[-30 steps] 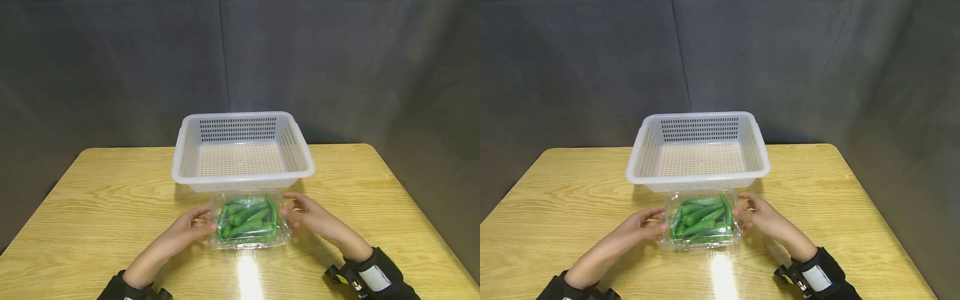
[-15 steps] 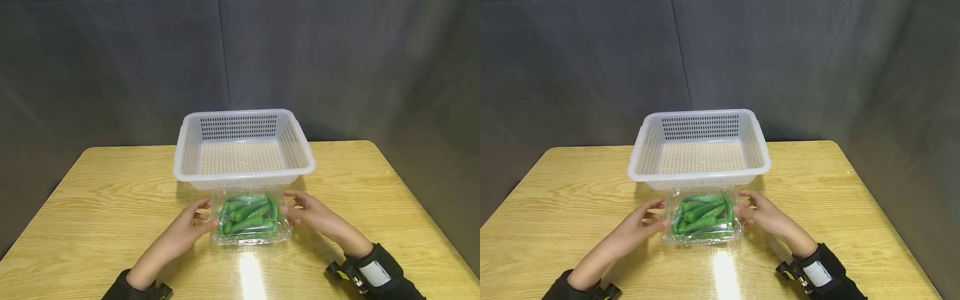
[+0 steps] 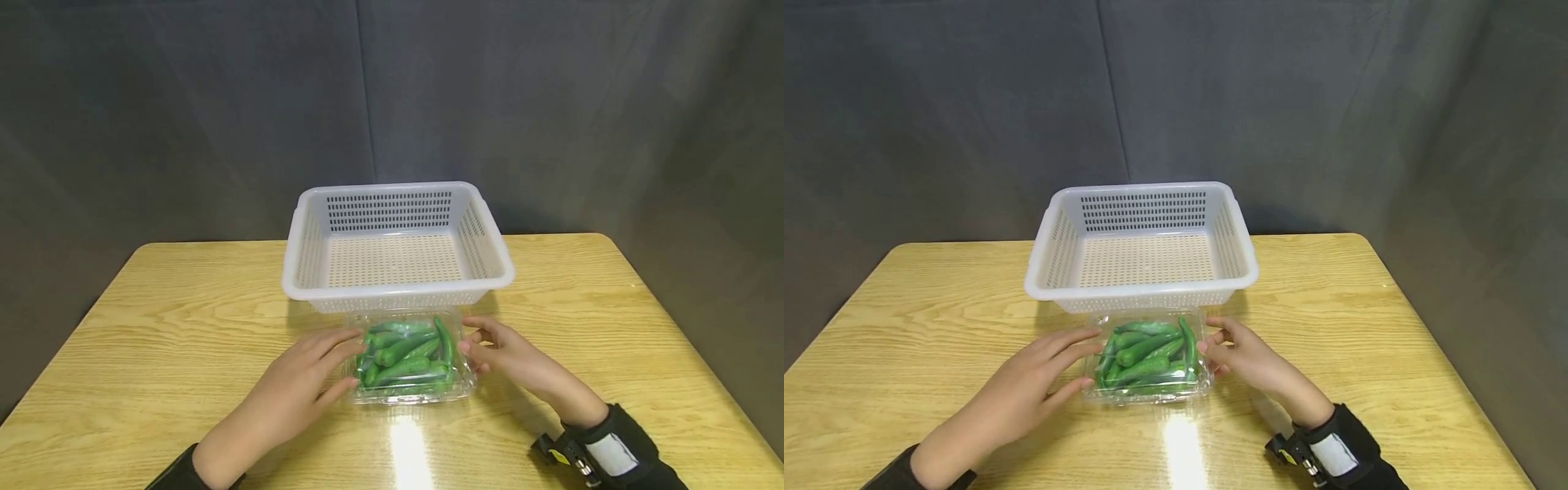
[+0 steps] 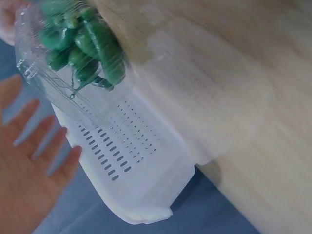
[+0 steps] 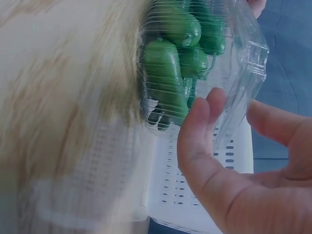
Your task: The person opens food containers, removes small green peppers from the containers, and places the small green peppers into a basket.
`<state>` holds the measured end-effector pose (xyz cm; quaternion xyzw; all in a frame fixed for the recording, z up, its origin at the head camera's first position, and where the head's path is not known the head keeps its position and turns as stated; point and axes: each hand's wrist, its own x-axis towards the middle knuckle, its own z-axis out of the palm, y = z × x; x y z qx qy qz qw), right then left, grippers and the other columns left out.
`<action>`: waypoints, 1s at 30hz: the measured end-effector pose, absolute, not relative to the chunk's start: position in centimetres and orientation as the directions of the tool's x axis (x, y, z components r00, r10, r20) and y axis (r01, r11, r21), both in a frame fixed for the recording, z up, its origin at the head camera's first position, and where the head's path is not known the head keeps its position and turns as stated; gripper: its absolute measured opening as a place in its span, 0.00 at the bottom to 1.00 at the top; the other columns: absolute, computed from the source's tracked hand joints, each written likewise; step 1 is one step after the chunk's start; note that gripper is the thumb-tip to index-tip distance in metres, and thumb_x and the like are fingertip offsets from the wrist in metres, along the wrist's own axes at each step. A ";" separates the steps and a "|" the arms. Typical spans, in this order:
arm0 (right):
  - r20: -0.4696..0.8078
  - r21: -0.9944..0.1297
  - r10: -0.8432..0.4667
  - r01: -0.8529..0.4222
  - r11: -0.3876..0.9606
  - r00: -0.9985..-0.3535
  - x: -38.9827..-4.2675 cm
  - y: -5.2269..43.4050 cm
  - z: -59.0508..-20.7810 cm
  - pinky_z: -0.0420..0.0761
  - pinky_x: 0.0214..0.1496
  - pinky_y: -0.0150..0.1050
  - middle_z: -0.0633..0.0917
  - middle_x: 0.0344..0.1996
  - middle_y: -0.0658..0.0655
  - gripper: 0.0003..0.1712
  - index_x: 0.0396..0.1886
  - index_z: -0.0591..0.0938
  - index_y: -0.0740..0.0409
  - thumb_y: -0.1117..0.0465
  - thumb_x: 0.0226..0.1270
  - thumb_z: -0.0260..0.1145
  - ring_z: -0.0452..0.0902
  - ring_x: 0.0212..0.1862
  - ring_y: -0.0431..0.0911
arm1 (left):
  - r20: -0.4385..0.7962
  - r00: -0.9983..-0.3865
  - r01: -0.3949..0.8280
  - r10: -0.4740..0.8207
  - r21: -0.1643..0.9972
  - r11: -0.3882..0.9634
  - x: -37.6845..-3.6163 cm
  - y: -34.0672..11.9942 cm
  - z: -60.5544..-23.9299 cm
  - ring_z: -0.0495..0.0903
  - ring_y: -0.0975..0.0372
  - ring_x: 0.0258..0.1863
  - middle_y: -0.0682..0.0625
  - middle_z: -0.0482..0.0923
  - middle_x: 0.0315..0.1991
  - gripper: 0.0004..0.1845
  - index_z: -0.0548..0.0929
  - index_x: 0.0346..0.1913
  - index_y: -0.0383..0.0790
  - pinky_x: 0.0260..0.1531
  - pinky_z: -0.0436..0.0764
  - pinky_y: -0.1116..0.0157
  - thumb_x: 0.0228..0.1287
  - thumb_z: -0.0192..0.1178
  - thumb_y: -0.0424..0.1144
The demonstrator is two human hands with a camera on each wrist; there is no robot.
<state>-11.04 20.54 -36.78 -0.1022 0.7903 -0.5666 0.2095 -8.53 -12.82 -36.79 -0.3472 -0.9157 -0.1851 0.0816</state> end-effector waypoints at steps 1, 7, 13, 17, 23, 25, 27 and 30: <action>-0.215 -0.938 -0.400 0.074 0.339 -0.891 -11.0 20.5 -36.8 0.78 0.48 0.44 0.77 0.43 0.61 0.40 0.73 0.53 0.75 0.59 0.74 0.61 0.76 0.34 0.48 | 0.266 -0.727 0.686 0.633 0.274 0.674 -8.5 -12.9 -36.8 0.67 0.55 0.68 0.51 0.67 0.70 0.25 0.76 0.65 0.46 0.63 0.70 0.51 0.67 0.65 0.46; -0.204 -0.935 -0.401 0.057 0.349 -0.893 -10.9 20.3 -36.7 0.79 0.47 0.44 0.77 0.43 0.62 0.39 0.72 0.53 0.76 0.59 0.75 0.60 0.77 0.35 0.48 | 0.169 -0.686 0.723 0.707 0.264 0.638 -8.2 -13.1 -36.6 0.63 0.56 0.71 0.49 0.64 0.72 0.27 0.74 0.66 0.46 0.67 0.65 0.53 0.68 0.62 0.51; -0.209 -0.932 -0.394 0.060 0.359 -0.895 -10.9 20.3 -36.8 0.77 0.46 0.44 0.77 0.43 0.62 0.38 0.72 0.54 0.76 0.58 0.75 0.59 0.76 0.34 0.48 | 0.241 -0.617 0.787 0.749 0.193 0.586 -8.2 -13.0 -36.8 0.68 0.57 0.67 0.51 0.71 0.66 0.24 0.78 0.61 0.45 0.66 0.68 0.55 0.65 0.66 0.48; -0.208 -0.932 -0.391 0.060 0.358 -0.897 -10.9 20.3 -36.8 0.78 0.45 0.44 0.78 0.43 0.62 0.38 0.72 0.54 0.77 0.59 0.75 0.59 0.76 0.34 0.47 | 0.321 -0.549 0.832 0.772 0.126 0.540 -8.5 -13.0 -36.9 0.74 0.58 0.61 0.51 0.75 0.60 0.22 0.80 0.57 0.45 0.62 0.73 0.57 0.62 0.69 0.47; -0.192 -0.940 -0.402 0.050 0.338 -0.895 -11.0 20.4 -36.8 0.81 0.41 0.42 0.78 0.41 0.62 0.38 0.72 0.54 0.78 0.61 0.75 0.59 0.75 0.31 0.45 | 0.341 -0.453 0.853 0.824 -0.104 0.512 -8.5 -12.7 -36.7 0.77 0.53 0.58 0.45 0.78 0.58 0.23 0.80 0.55 0.41 0.59 0.75 0.54 0.61 0.69 0.47; -0.190 -0.942 -0.403 0.051 0.331 -0.895 -11.0 20.4 -36.8 0.82 0.39 0.42 0.78 0.40 0.62 0.38 0.72 0.54 0.78 0.61 0.75 0.59 0.74 0.29 0.44 | 0.329 -0.436 0.845 0.838 -0.170 0.507 -8.4 -12.5 -36.6 0.77 0.52 0.58 0.44 0.78 0.57 0.23 0.80 0.55 0.40 0.59 0.75 0.54 0.60 0.69 0.48; -0.190 -0.942 -0.403 0.051 0.331 -0.895 -11.0 20.5 -36.8 0.82 0.39 0.41 0.78 0.40 0.62 0.38 0.72 0.54 0.78 0.61 0.75 0.60 0.74 0.29 0.44 | 0.319 -0.436 0.836 0.841 -0.202 0.510 -8.4 -12.4 -36.5 0.78 0.52 0.57 0.44 0.79 0.57 0.24 0.80 0.56 0.39 0.58 0.76 0.54 0.61 0.69 0.49; -0.198 -0.943 -0.403 0.061 0.327 -0.894 -10.9 20.5 -36.8 0.83 0.38 0.41 0.78 0.40 0.62 0.38 0.72 0.54 0.78 0.61 0.75 0.60 0.75 0.28 0.45 | 0.302 -0.442 0.822 0.845 -0.242 0.516 -8.3 -12.3 -36.4 0.79 0.52 0.56 0.43 0.79 0.57 0.26 0.79 0.57 0.37 0.57 0.77 0.55 0.62 0.67 0.50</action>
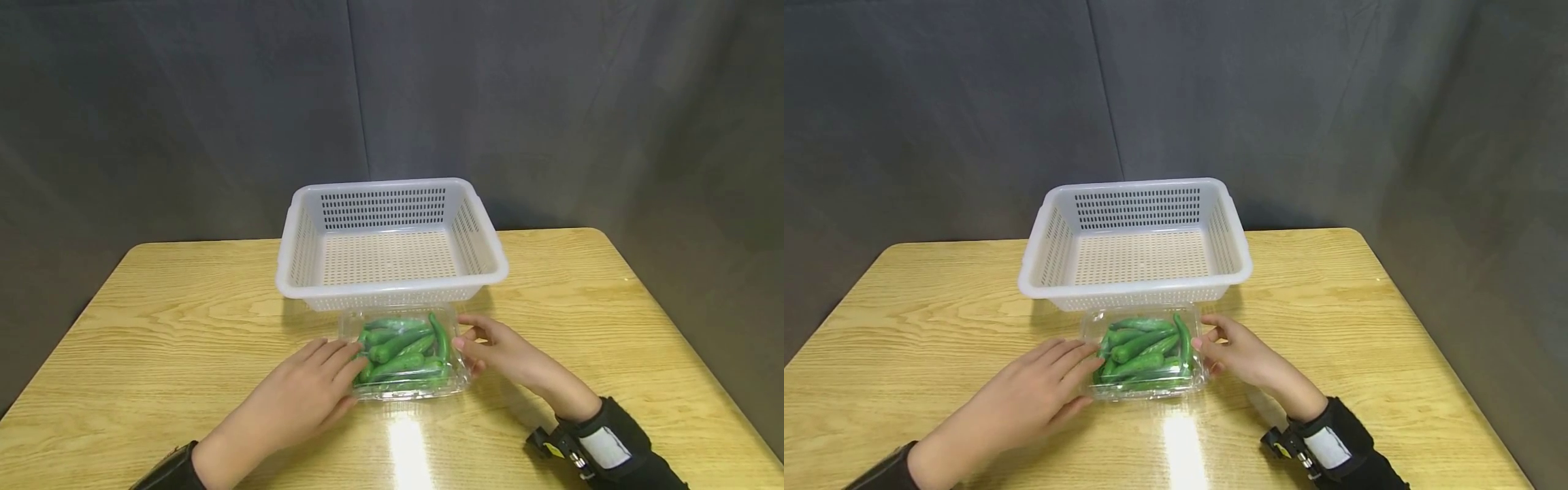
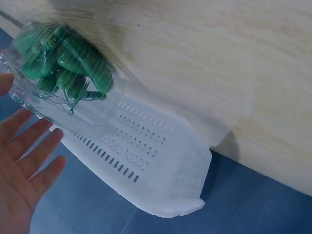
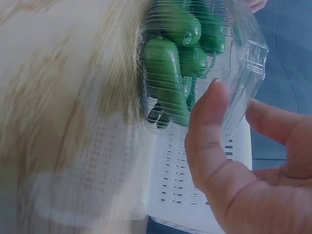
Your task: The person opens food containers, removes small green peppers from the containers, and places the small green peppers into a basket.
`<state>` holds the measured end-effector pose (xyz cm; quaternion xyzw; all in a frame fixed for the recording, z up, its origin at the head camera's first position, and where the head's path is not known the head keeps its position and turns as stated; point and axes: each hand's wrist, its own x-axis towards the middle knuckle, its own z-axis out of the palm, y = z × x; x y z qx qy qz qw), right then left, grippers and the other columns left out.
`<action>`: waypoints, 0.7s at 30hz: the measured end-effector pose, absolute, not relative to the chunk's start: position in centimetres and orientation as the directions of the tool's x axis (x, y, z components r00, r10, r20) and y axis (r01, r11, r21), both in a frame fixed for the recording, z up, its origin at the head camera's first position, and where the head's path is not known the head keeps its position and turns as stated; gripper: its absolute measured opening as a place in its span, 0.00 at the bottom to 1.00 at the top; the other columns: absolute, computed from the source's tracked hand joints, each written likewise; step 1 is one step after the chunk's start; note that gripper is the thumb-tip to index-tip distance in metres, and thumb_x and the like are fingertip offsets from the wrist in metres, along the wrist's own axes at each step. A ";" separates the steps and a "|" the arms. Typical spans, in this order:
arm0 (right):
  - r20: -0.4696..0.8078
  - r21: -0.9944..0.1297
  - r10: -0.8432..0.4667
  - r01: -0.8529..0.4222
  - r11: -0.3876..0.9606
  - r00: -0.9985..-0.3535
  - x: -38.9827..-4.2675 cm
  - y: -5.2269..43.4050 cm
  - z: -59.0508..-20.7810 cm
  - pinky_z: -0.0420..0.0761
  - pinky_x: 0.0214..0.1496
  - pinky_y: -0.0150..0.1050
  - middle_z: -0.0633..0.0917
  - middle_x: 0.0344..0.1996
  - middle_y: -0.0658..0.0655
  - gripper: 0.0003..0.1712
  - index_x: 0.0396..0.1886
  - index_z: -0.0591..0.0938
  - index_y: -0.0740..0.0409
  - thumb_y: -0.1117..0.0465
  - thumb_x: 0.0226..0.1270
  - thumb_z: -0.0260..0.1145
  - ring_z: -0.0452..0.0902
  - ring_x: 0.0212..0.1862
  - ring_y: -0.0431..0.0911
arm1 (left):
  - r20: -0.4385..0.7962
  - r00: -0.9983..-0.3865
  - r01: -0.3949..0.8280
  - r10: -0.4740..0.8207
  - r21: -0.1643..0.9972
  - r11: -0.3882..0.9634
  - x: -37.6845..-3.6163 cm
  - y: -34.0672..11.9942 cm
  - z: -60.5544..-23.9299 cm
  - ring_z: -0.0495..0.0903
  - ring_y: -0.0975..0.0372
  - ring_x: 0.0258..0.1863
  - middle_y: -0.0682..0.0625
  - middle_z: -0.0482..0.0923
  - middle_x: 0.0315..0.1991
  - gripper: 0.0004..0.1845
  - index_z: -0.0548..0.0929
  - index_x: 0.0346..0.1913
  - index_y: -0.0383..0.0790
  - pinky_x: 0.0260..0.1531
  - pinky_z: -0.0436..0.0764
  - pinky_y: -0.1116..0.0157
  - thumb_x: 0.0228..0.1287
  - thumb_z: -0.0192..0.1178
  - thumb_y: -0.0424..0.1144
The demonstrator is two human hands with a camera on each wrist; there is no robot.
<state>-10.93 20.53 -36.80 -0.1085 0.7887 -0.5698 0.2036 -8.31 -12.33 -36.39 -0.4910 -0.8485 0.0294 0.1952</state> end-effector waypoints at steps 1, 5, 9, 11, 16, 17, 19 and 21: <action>-0.197 -0.943 -0.405 0.060 0.326 -0.893 -10.9 20.5 -36.8 0.83 0.37 0.41 0.78 0.40 0.62 0.38 0.72 0.53 0.78 0.61 0.75 0.60 0.76 0.28 0.45 | 0.296 -0.443 0.816 0.846 -0.256 0.518 -8.3 -12.4 -36.3 0.79 0.52 0.55 0.43 0.79 0.57 0.27 0.79 0.58 0.36 0.57 0.77 0.55 0.62 0.67 0.51; -0.193 -0.945 -0.407 0.058 0.322 -0.893 -10.9 20.4 -36.8 0.83 0.34 0.41 0.78 0.40 0.62 0.38 0.72 0.53 0.78 0.61 0.75 0.60 0.75 0.27 0.44 | 0.258 -0.439 0.807 0.861 -0.307 0.504 -8.5 -12.4 -36.1 0.79 0.52 0.56 0.41 0.78 0.60 0.29 0.79 0.60 0.34 0.58 0.76 0.55 0.64 0.65 0.52; -0.190 -0.943 -0.401 0.052 0.330 -0.896 -10.9 20.4 -36.8 0.82 0.33 0.40 0.78 0.39 0.61 0.38 0.71 0.54 0.78 0.61 0.75 0.59 0.75 0.27 0.44 | 0.234 -0.440 0.818 0.867 -0.293 0.495 -8.7 -12.3 -36.1 0.79 0.52 0.57 0.41 0.77 0.61 0.29 0.79 0.60 0.34 0.59 0.76 0.55 0.65 0.64 0.52; -0.189 -0.941 -0.398 0.049 0.336 -0.898 -10.9 20.3 -36.8 0.82 0.32 0.39 0.78 0.38 0.61 0.37 0.71 0.54 0.78 0.61 0.75 0.59 0.74 0.27 0.44 | 0.229 -0.438 0.819 0.870 -0.297 0.490 -8.7 -12.2 -36.1 0.79 0.52 0.57 0.40 0.77 0.61 0.29 0.79 0.60 0.34 0.59 0.76 0.55 0.66 0.63 0.52; -0.188 -0.938 -0.393 0.045 0.345 -0.900 -10.9 20.4 -36.9 0.81 0.30 0.38 0.78 0.37 0.61 0.37 0.71 0.55 0.78 0.62 0.75 0.59 0.75 0.28 0.46 | 0.238 -0.383 0.803 0.892 -0.392 0.449 -8.9 -12.0 -36.1 0.80 0.53 0.55 0.40 0.79 0.58 0.30 0.80 0.58 0.32 0.56 0.78 0.57 0.65 0.63 0.54; -0.186 -0.938 -0.394 0.043 0.344 -0.900 -10.9 20.4 -36.9 0.81 0.30 0.38 0.78 0.38 0.61 0.37 0.71 0.55 0.78 0.62 0.75 0.59 0.75 0.29 0.46 | 0.237 -0.369 0.797 0.899 -0.417 0.437 -8.9 -12.0 -36.1 0.80 0.53 0.55 0.40 0.79 0.58 0.30 0.81 0.58 0.33 0.56 0.78 0.57 0.65 0.63 0.54; -0.185 -0.938 -0.396 0.041 0.344 -0.900 -10.9 20.4 -36.9 0.81 0.30 0.38 0.78 0.38 0.61 0.36 0.71 0.55 0.79 0.62 0.75 0.59 0.75 0.28 0.46 | 0.228 -0.347 0.785 0.910 -0.460 0.415 -8.9 -11.9 -36.1 0.81 0.54 0.55 0.41 0.80 0.57 0.29 0.81 0.58 0.33 0.55 0.79 0.58 0.64 0.63 0.54; -0.183 -0.938 -0.398 0.039 0.344 -0.899 -11.0 20.4 -36.9 0.81 0.30 0.38 0.78 0.38 0.62 0.36 0.71 0.55 0.79 0.62 0.75 0.59 0.75 0.28 0.45 | 0.214 -0.335 0.773 0.918 -0.495 0.397 -8.9 -11.9 -36.0 0.81 0.54 0.55 0.40 0.80 0.57 0.29 0.82 0.58 0.33 0.54 0.79 0.58 0.65 0.63 0.54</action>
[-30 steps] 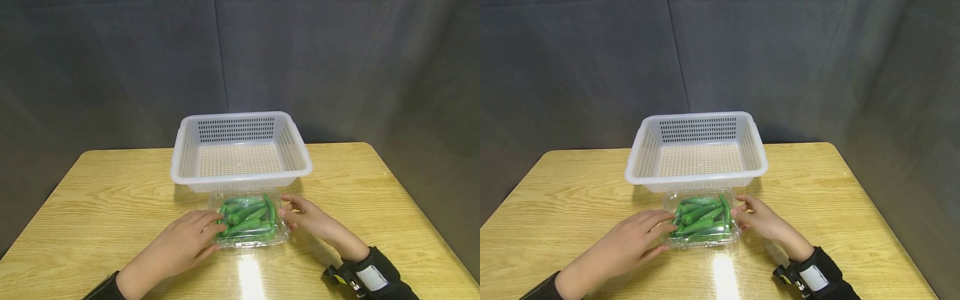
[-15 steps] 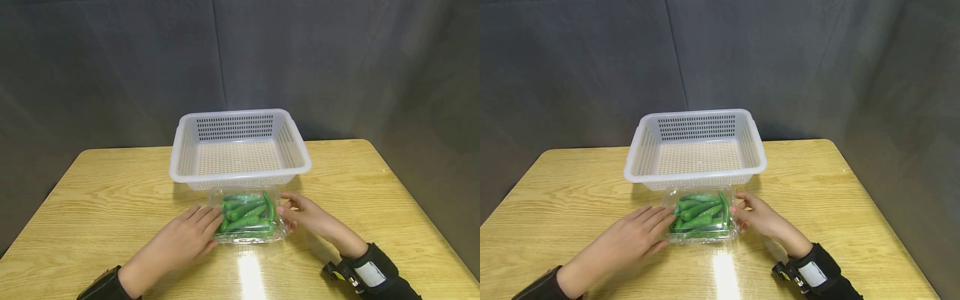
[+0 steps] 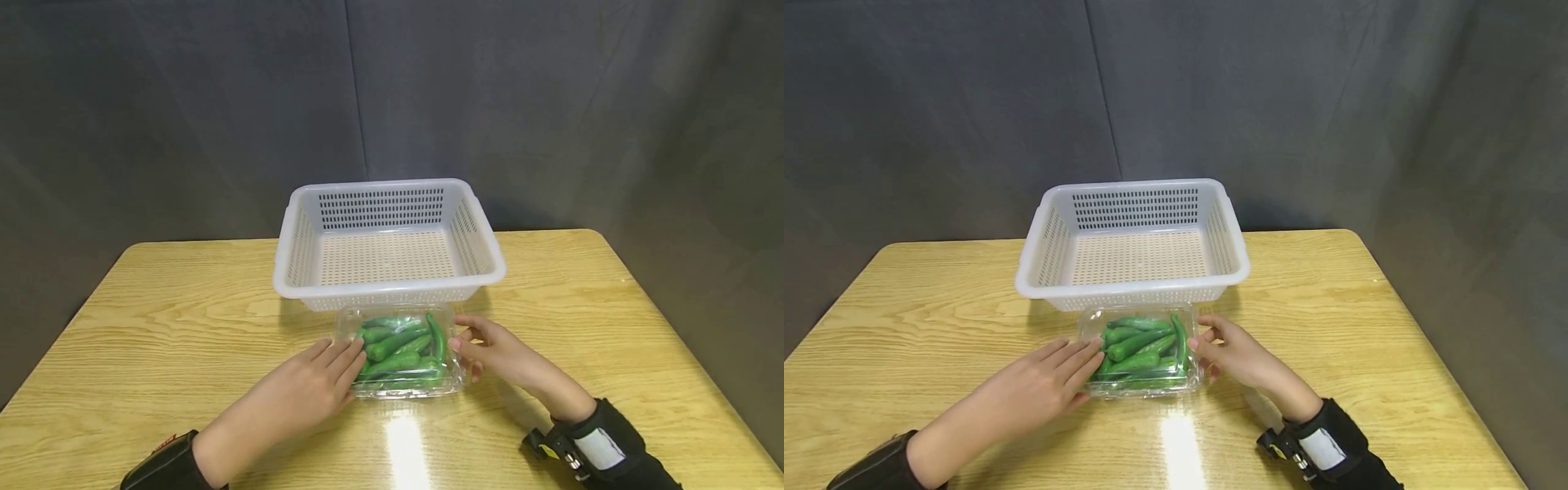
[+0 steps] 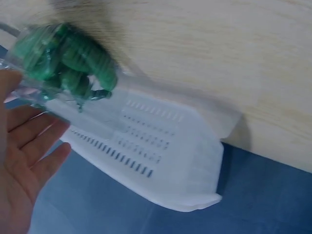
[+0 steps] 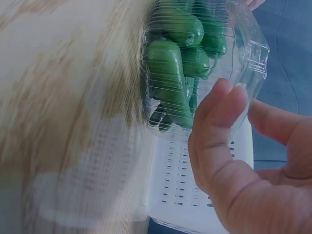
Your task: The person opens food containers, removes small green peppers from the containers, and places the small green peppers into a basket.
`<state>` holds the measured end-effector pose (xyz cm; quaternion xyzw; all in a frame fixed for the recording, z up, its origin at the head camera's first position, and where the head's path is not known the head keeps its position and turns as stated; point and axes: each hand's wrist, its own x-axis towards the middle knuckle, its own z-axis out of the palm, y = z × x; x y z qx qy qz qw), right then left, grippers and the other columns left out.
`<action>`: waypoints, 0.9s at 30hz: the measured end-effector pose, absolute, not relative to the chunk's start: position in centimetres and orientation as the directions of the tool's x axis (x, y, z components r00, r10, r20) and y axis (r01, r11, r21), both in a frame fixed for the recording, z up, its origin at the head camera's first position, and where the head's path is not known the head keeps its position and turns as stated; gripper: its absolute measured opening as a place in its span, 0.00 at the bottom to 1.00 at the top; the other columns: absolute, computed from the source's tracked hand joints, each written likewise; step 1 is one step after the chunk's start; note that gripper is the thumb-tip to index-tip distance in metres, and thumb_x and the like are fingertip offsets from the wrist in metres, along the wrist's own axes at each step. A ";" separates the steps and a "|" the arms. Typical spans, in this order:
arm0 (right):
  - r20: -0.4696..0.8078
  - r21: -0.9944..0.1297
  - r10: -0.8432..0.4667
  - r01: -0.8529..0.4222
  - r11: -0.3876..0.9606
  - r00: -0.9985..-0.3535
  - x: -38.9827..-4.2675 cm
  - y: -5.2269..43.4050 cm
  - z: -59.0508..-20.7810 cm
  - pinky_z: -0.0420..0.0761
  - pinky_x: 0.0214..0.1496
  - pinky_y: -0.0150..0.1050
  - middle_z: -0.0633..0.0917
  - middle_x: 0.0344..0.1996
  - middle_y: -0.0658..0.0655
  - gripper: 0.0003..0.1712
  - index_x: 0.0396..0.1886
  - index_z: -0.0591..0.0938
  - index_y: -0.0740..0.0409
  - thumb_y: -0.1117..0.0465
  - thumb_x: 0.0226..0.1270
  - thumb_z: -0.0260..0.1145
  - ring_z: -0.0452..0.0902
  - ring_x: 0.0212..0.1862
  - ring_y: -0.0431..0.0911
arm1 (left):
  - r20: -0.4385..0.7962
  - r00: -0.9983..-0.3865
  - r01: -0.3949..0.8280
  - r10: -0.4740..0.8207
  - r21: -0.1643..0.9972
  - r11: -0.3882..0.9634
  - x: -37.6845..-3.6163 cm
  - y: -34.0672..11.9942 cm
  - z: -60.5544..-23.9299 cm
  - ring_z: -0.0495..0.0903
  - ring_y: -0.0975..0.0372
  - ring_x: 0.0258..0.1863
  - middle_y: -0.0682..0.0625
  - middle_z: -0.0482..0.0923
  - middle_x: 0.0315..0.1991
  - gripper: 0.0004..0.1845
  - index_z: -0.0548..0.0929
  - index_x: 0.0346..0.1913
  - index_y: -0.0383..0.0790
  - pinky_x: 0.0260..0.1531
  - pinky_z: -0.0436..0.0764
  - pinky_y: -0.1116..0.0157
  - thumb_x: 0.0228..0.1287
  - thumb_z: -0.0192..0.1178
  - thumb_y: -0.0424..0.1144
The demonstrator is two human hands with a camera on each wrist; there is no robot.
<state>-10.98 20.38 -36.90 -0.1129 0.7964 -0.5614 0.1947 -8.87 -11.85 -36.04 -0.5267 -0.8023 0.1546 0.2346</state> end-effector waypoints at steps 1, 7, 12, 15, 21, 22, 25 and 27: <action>-0.183 -0.939 -0.401 0.038 0.343 -0.898 -11.0 20.4 -36.9 0.82 0.30 0.38 0.78 0.38 0.62 0.36 0.71 0.55 0.79 0.62 0.75 0.59 0.75 0.28 0.45 | 0.203 -0.334 0.767 0.920 -0.508 0.391 -8.8 -11.8 -36.0 0.81 0.54 0.55 0.40 0.80 0.57 0.29 0.81 0.58 0.33 0.54 0.79 0.58 0.65 0.62 0.53; -0.180 -0.940 -0.408 0.035 0.339 -0.895 -11.0 20.3 -37.1 0.82 0.30 0.38 0.78 0.39 0.63 0.37 0.71 0.55 0.79 0.61 0.75 0.59 0.76 0.29 0.46 | 0.166 -0.346 0.743 0.923 -0.553 0.378 -8.4 -11.7 -35.7 0.81 0.55 0.55 0.41 0.79 0.58 0.26 0.81 0.59 0.34 0.53 0.80 0.60 0.67 0.60 0.51; -0.180 -0.940 -0.405 0.036 0.338 -0.896 -11.1 20.3 -37.1 0.82 0.30 0.38 0.78 0.38 0.63 0.37 0.70 0.55 0.80 0.61 0.75 0.59 0.76 0.29 0.45 | 0.143 -0.343 0.722 0.928 -0.592 0.358 -8.4 -11.7 -35.5 0.80 0.56 0.56 0.42 0.79 0.59 0.23 0.81 0.60 0.35 0.52 0.80 0.62 0.69 0.57 0.46; -0.179 -0.941 -0.409 0.035 0.336 -0.895 -11.1 20.3 -37.1 0.81 0.30 0.37 0.78 0.38 0.62 0.37 0.71 0.54 0.80 0.61 0.75 0.59 0.76 0.30 0.46 | 0.111 -0.354 0.714 0.929 -0.609 0.345 -8.3 -11.8 -35.4 0.79 0.57 0.57 0.42 0.78 0.60 0.21 0.80 0.61 0.35 0.53 0.79 0.62 0.70 0.54 0.42; -0.178 -0.940 -0.406 0.033 0.341 -0.896 -11.1 20.3 -37.1 0.82 0.30 0.38 0.78 0.36 0.61 0.37 0.70 0.55 0.80 0.62 0.75 0.59 0.76 0.28 0.46 | 0.102 -0.406 0.723 0.908 -0.572 0.388 -7.9 -11.4 -35.1 0.79 0.55 0.57 0.41 0.78 0.60 0.20 0.80 0.60 0.34 0.52 0.80 0.62 0.69 0.57 0.39; -0.180 -0.938 -0.403 0.033 0.344 -0.897 -11.1 20.3 -37.1 0.82 0.30 0.38 0.78 0.37 0.61 0.37 0.70 0.55 0.80 0.62 0.75 0.60 0.76 0.27 0.46 | 0.107 -0.416 0.725 0.903 -0.560 0.400 -7.8 -11.2 -35.1 0.80 0.55 0.57 0.41 0.78 0.60 0.20 0.81 0.60 0.34 0.51 0.80 0.62 0.68 0.58 0.39; -0.181 -0.937 -0.397 0.035 0.348 -0.900 -11.0 20.3 -37.1 0.82 0.29 0.38 0.78 0.37 0.62 0.37 0.70 0.55 0.80 0.62 0.74 0.60 0.76 0.27 0.46 | 0.110 -0.438 0.726 0.892 -0.542 0.423 -7.6 -10.9 -35.1 0.80 0.55 0.56 0.40 0.78 0.59 0.19 0.81 0.59 0.34 0.50 0.81 0.62 0.68 0.59 0.38; -0.179 -0.939 -0.395 0.036 0.343 -0.901 -11.0 20.2 -37.1 0.82 0.29 0.38 0.78 0.38 0.63 0.37 0.70 0.55 0.80 0.62 0.74 0.60 0.76 0.27 0.46 | 0.113 -0.441 0.719 0.890 -0.548 0.426 -7.6 -10.7 -35.0 0.81 0.55 0.55 0.40 0.79 0.59 0.18 0.82 0.58 0.34 0.49 0.82 0.62 0.69 0.58 0.38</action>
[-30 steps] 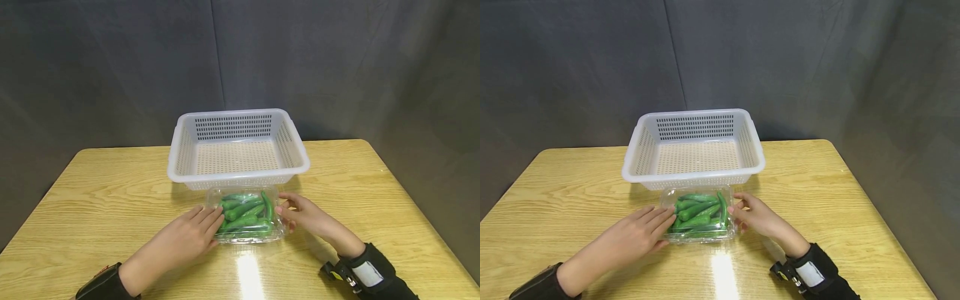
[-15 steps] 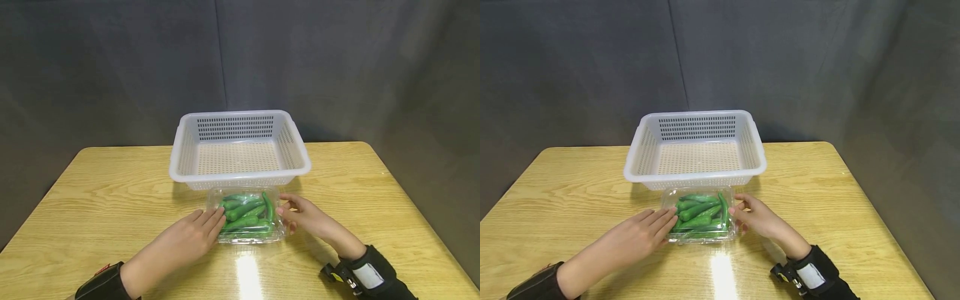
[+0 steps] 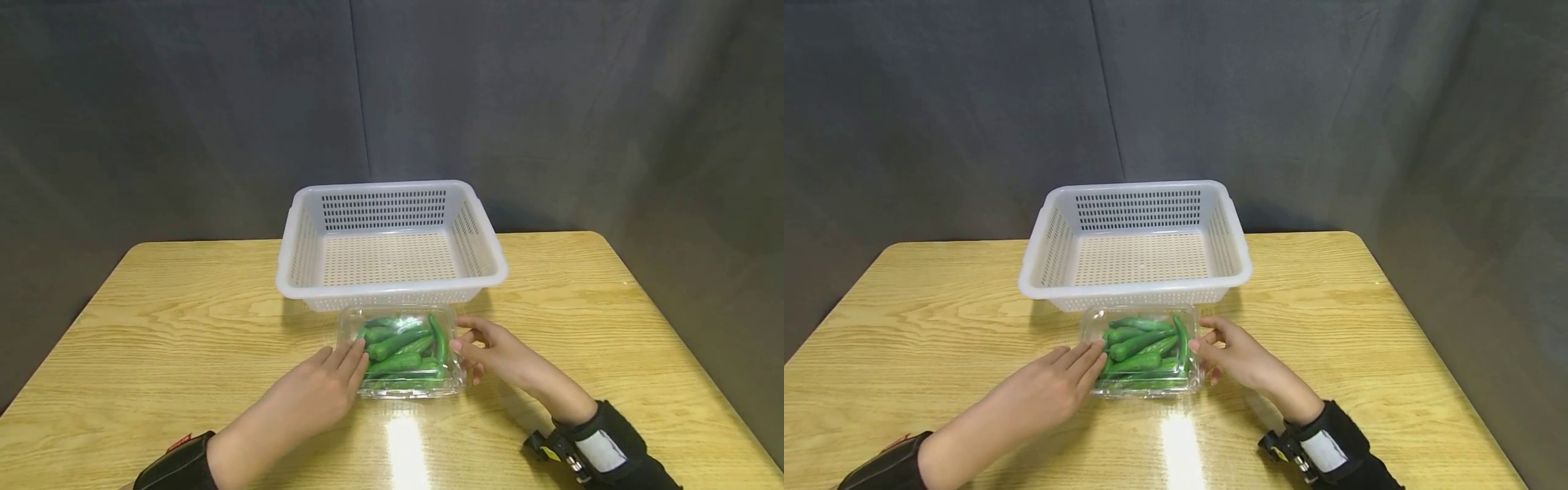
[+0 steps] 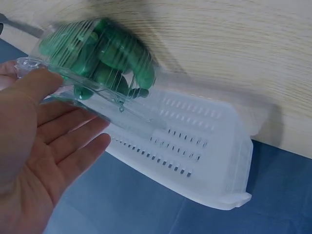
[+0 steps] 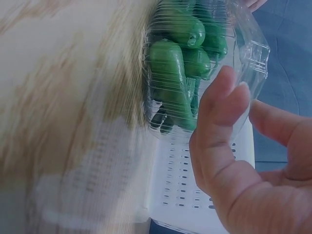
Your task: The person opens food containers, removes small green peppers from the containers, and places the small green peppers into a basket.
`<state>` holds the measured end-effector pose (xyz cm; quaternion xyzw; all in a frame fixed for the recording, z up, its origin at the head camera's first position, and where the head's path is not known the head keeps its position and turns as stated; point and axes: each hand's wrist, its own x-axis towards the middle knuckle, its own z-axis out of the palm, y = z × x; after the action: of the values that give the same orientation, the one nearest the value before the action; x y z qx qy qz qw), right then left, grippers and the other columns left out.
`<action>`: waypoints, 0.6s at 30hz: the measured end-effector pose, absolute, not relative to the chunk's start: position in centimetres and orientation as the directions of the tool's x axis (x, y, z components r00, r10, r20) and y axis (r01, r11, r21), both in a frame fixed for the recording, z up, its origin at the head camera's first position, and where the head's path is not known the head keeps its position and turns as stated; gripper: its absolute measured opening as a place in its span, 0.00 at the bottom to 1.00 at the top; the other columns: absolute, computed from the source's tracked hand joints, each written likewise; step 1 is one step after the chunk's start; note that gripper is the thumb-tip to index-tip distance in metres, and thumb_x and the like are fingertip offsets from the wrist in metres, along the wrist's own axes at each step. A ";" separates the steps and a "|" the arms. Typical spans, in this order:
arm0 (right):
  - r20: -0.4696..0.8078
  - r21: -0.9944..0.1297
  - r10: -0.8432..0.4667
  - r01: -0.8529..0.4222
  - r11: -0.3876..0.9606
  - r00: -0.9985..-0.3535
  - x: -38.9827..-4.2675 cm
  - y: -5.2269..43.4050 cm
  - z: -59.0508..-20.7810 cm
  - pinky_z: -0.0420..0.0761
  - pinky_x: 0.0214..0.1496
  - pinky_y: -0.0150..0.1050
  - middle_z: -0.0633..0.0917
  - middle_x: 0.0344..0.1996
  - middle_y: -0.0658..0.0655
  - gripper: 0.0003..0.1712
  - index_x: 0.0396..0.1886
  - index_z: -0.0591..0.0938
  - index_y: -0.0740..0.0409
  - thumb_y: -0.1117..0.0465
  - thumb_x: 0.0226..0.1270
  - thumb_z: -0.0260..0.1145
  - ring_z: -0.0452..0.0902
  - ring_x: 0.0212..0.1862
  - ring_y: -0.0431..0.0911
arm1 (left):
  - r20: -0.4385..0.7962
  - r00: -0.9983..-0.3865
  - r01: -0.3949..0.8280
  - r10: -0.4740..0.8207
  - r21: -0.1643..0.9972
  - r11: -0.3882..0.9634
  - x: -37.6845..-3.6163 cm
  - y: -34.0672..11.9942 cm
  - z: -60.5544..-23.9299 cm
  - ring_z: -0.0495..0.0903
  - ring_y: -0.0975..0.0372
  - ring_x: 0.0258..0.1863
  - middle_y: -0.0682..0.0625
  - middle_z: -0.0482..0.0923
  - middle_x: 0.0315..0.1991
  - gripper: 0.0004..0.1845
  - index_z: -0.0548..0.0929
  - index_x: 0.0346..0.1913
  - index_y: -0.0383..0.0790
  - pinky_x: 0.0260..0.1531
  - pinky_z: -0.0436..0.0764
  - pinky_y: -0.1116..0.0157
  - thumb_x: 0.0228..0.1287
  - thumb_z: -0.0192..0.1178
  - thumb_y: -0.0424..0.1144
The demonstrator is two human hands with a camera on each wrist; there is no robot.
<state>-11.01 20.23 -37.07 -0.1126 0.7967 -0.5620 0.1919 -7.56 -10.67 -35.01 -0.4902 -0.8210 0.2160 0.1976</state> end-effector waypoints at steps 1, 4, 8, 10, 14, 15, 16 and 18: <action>-0.178 -0.940 -0.395 0.037 0.339 -0.901 -11.0 20.2 -37.1 0.82 0.29 0.38 0.79 0.38 0.63 0.37 0.70 0.55 0.80 0.63 0.74 0.60 0.76 0.27 0.46 | 0.111 -0.443 0.717 0.890 -0.552 0.425 -7.6 -10.6 -35.0 0.81 0.55 0.56 0.40 0.79 0.59 0.18 0.82 0.58 0.35 0.49 0.82 0.62 0.69 0.57 0.38; -0.171 -0.944 -0.394 0.036 0.327 -0.903 -10.9 20.1 -37.1 0.81 0.28 0.37 0.78 0.38 0.63 0.36 0.70 0.55 0.81 0.63 0.74 0.59 0.76 0.28 0.46 | 0.108 -0.439 0.707 0.892 -0.571 0.417 -7.6 -10.5 -35.0 0.81 0.56 0.55 0.41 0.79 0.58 0.18 0.82 0.58 0.36 0.48 0.82 0.63 0.70 0.55 0.39; -0.168 -0.947 -0.392 0.037 0.320 -0.905 -10.9 20.1 -37.0 0.81 0.28 0.37 0.78 0.38 0.62 0.36 0.69 0.55 0.82 0.64 0.75 0.59 0.76 0.28 0.46 | 0.107 -0.435 0.701 0.894 -0.582 0.411 -7.8 -10.4 -35.2 0.81 0.56 0.55 0.41 0.80 0.58 0.18 0.82 0.58 0.36 0.48 0.82 0.63 0.70 0.55 0.39; -0.169 -0.947 -0.390 0.040 0.318 -0.905 -10.9 20.1 -37.0 0.81 0.28 0.36 0.78 0.38 0.62 0.35 0.69 0.55 0.82 0.64 0.75 0.59 0.76 0.28 0.45 | 0.113 -0.431 0.699 0.896 -0.586 0.410 -7.8 -10.4 -35.4 0.81 0.56 0.55 0.41 0.80 0.57 0.18 0.83 0.57 0.36 0.47 0.82 0.63 0.69 0.56 0.39; -0.173 -0.948 -0.390 0.046 0.314 -0.904 -10.8 20.1 -37.0 0.81 0.28 0.36 0.78 0.38 0.61 0.36 0.69 0.55 0.82 0.64 0.74 0.59 0.76 0.29 0.45 | 0.131 -0.419 0.695 0.898 -0.590 0.411 -7.8 -10.5 -35.7 0.81 0.55 0.55 0.40 0.80 0.57 0.18 0.83 0.57 0.35 0.49 0.82 0.63 0.69 0.54 0.38; -0.174 -0.949 -0.391 0.047 0.313 -0.904 -10.8 20.1 -37.0 0.81 0.29 0.36 0.78 0.38 0.61 0.36 0.69 0.55 0.82 0.64 0.74 0.59 0.76 0.29 0.46 | 0.137 -0.416 0.695 0.899 -0.590 0.411 -7.8 -10.5 -35.8 0.81 0.55 0.55 0.40 0.80 0.57 0.19 0.83 0.57 0.34 0.49 0.82 0.62 0.69 0.53 0.38; -0.174 -0.948 -0.391 0.047 0.314 -0.904 -10.8 20.1 -37.0 0.81 0.29 0.36 0.78 0.38 0.61 0.36 0.69 0.55 0.82 0.64 0.74 0.60 0.76 0.29 0.46 | 0.142 -0.413 0.694 0.900 -0.591 0.412 -7.7 -10.6 -35.9 0.81 0.55 0.55 0.39 0.80 0.56 0.19 0.83 0.57 0.34 0.50 0.81 0.62 0.69 0.51 0.37; -0.177 -0.947 -0.391 0.049 0.316 -0.903 -10.9 20.1 -36.9 0.81 0.30 0.36 0.78 0.39 0.61 0.37 0.69 0.55 0.81 0.63 0.74 0.60 0.77 0.29 0.46 | 0.156 -0.409 0.697 0.899 -0.582 0.418 -7.6 -10.7 -36.0 0.81 0.54 0.56 0.38 0.80 0.57 0.19 0.82 0.57 0.32 0.52 0.80 0.61 0.69 0.49 0.35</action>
<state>-10.86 20.07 -36.94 -0.1085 0.7882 -0.5746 0.1916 -7.62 -10.69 -36.05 -0.4926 -0.8101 0.2197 0.2297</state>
